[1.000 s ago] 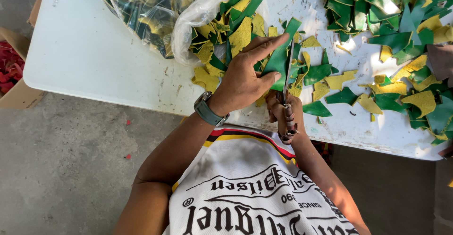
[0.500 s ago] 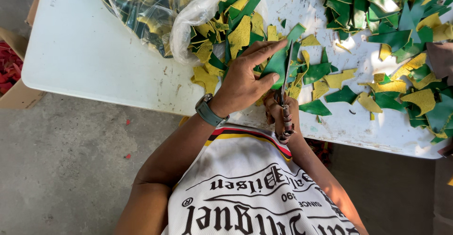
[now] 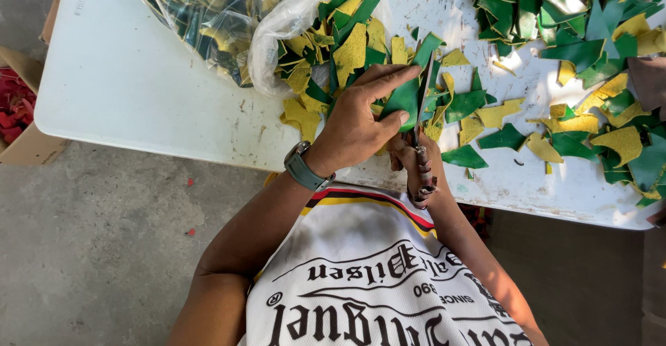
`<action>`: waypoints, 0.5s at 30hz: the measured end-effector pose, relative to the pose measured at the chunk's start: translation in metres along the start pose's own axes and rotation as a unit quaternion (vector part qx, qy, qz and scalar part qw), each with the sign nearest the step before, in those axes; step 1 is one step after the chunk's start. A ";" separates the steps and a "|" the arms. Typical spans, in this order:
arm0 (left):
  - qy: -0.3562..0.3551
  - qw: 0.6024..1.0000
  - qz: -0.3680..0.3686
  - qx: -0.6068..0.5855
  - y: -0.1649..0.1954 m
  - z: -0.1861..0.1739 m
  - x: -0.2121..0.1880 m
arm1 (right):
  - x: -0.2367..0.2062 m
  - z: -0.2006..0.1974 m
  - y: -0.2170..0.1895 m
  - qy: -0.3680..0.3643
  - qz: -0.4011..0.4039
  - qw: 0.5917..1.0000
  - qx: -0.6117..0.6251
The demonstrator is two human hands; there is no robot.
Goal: The person uses shears to cut green and yellow craft material into star shapes on a white table. They repeatedly pick up pieces, cut them, and place the finished shapes on the table, accumulating a pile of cut pieces.
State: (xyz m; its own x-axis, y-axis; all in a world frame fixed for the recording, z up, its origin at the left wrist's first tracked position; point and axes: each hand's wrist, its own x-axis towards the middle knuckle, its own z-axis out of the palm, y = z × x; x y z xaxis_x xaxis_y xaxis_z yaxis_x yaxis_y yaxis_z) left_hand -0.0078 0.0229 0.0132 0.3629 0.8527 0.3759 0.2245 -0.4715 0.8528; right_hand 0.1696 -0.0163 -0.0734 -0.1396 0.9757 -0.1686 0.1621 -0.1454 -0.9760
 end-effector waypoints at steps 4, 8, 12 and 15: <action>0.003 1.000 -0.005 0.000 0.000 0.001 0.001 | 0.001 0.007 0.007 0.037 0.062 0.993 0.094; 0.004 1.000 -0.013 -0.015 -0.001 0.002 0.003 | 0.004 0.010 0.014 0.042 0.083 0.989 0.118; 0.005 0.999 -0.045 -0.021 0.002 0.005 -0.003 | 0.003 0.007 0.021 0.064 0.103 0.992 0.029; 0.000 0.999 -0.039 -0.002 0.004 0.012 -0.010 | 0.005 -0.003 0.024 0.025 -0.032 0.999 -0.026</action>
State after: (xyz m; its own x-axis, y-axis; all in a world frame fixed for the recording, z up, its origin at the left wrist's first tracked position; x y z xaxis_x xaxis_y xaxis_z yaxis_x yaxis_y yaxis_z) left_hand 0.0002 0.0099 0.0088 0.3445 0.8870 0.3076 0.2479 -0.4019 0.8815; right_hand 0.1758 -0.0145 -0.0974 -0.1033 0.9899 -0.0968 0.2056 -0.0740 -0.9758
